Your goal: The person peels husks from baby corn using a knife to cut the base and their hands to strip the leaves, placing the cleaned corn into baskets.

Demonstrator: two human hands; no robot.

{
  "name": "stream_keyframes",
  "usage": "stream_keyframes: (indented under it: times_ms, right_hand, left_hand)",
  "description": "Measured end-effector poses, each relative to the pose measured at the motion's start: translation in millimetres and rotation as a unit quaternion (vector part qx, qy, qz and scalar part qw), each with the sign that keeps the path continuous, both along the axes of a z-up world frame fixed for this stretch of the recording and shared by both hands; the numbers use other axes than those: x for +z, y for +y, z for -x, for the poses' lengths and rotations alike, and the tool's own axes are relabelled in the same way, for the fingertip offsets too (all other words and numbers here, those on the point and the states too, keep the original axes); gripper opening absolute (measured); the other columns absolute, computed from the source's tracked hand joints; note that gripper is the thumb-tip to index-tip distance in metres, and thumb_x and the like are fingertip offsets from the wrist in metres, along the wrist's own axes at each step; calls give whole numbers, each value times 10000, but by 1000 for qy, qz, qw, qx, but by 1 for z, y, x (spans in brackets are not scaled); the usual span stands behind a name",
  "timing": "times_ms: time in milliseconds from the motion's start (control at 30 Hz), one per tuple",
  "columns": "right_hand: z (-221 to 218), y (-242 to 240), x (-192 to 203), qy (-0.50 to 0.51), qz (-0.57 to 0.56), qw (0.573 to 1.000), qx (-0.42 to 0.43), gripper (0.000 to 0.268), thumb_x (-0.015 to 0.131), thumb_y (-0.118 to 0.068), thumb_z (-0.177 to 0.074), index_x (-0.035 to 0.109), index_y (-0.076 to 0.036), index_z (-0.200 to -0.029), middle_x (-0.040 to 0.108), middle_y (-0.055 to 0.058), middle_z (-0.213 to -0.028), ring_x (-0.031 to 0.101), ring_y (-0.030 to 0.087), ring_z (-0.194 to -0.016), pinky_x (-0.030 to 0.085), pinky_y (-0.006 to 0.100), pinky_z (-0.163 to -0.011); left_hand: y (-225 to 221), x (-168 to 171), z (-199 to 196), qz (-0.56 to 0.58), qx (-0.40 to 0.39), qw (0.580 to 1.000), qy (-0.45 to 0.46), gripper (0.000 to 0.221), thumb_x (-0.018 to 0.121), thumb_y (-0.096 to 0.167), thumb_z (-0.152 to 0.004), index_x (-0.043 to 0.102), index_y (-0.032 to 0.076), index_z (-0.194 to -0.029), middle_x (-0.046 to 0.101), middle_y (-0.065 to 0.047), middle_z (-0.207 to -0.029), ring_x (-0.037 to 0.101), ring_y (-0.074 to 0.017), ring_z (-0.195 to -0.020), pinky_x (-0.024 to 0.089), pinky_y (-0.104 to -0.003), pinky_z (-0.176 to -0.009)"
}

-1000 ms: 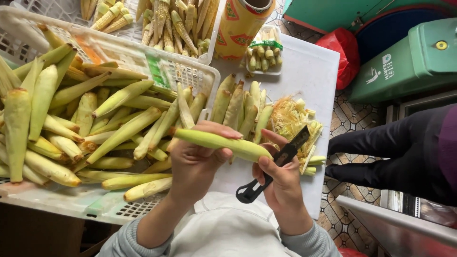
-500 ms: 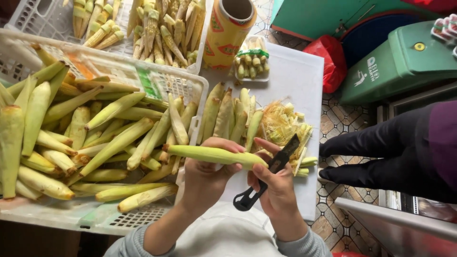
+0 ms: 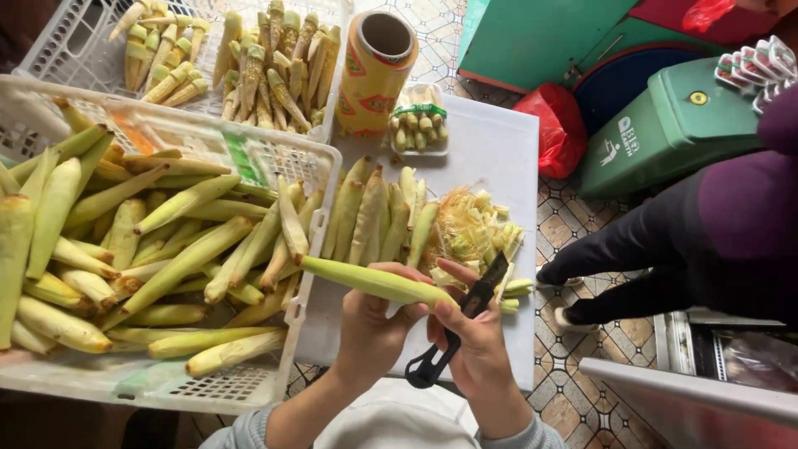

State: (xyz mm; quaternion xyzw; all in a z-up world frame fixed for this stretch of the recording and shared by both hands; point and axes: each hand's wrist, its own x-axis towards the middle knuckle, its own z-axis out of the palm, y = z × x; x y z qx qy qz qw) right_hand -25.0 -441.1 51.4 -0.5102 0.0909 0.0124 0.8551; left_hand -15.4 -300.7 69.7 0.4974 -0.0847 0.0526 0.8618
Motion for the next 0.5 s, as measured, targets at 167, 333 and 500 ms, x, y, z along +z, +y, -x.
stream_keyframes:
  times_ms: [167, 333, 500]
  right_hand:
    - [12, -25, -3, 19, 13, 1000, 0, 660, 856, -196, -766, 613, 6, -1345, 648, 95, -767, 581, 157, -443, 387, 214, -335]
    - [24, -59, -12, -42, -16, 999, 16, 634, 848, -117, -805, 595, -8, -1375, 697, 86, -780, 581, 147, -457, 433, 231, -353]
    - [26, -91, -31, 15, -9, 1000, -4, 665, 845, -97, -768, 604, 34, -1373, 692, 104, -772, 559, 144, -436, 396, 236, -331]
  left_hand:
    - [-14, -11, 5, -48, -14, 999, 7, 225, 773, -14, -855, 665, 25, -1049, 739, -118, -1013, 756, -222, -886, 628, -302, -773]
    - [-8, 8, 3, -76, -80, 989, -101, 266, 684, 214, -989, 640, 49, -1193, 680, -79, -1155, 628, -211, -1111, 513, -327, -996]
    - [-14, 4, 5, -104, -162, 980, -40, 502, 546, 486, -1019, 691, 79, -1275, 720, -105, -1283, 660, -247, -1211, 515, -386, -985]
